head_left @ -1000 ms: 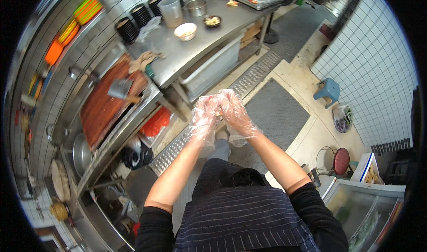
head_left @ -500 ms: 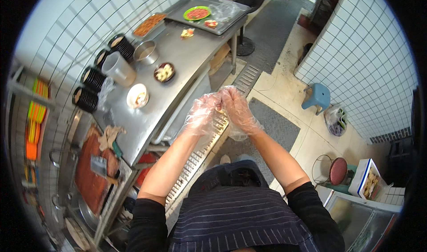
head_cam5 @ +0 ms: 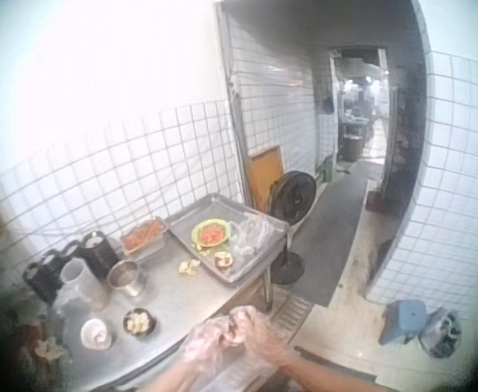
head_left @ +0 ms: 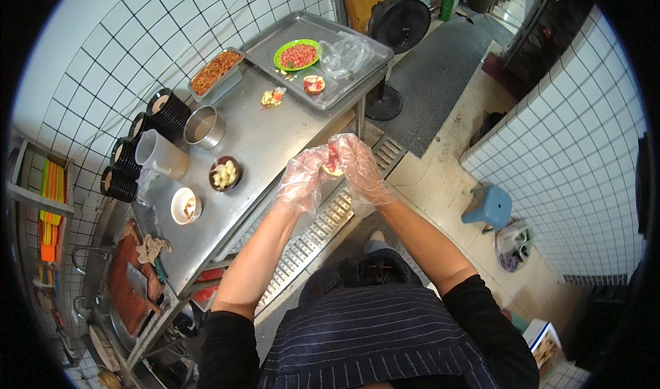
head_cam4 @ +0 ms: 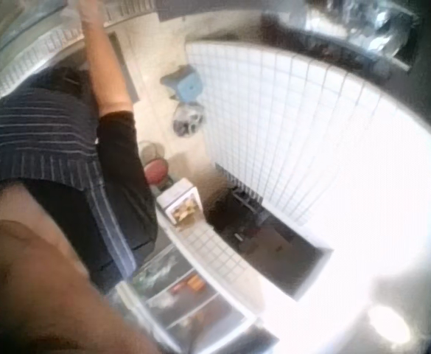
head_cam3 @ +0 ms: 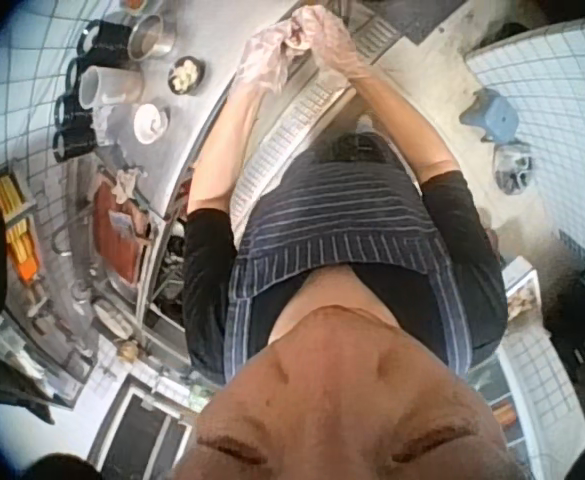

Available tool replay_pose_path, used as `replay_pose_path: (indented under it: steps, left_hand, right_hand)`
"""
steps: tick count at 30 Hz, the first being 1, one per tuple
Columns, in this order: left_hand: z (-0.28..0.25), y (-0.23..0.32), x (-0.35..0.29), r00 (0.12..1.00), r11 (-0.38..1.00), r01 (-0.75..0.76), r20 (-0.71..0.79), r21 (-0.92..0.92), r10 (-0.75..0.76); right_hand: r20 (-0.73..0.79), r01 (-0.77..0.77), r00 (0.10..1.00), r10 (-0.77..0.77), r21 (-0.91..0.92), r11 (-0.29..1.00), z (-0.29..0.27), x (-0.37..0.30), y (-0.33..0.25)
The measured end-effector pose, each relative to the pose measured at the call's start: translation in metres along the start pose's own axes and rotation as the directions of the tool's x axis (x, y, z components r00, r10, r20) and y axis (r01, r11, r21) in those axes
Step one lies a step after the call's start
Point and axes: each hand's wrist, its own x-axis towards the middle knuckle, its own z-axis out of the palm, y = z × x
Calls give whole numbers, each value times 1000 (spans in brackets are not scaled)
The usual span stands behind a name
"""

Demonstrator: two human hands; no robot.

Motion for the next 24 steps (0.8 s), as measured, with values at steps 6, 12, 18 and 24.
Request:
replay_pose_path:
  steps: [6, 12, 18, 24]
  left_hand:
    - [15, -27, 81, 999, 998, -33, 28, -52, 34]
    - [32, -35, 137, 996, 995, -87, -21, -43, 86]
    - [43, -47, 203, 960, 961, -131, -211, 244, 185]
    - [17, -87, 285, 790, 544, -94, -270, 834, 550]
  right_hand:
    - [151, -141, 979, 134, 39, 989, -54, 67, 18]
    - [102, -80, 992, 68, 116, 990, -67, 122, 58]
    - [116, -190, 978, 175, 140, 972, -52, 178, 128]
    - [157, -59, 985, 74, -95, 994, -38, 236, 166]
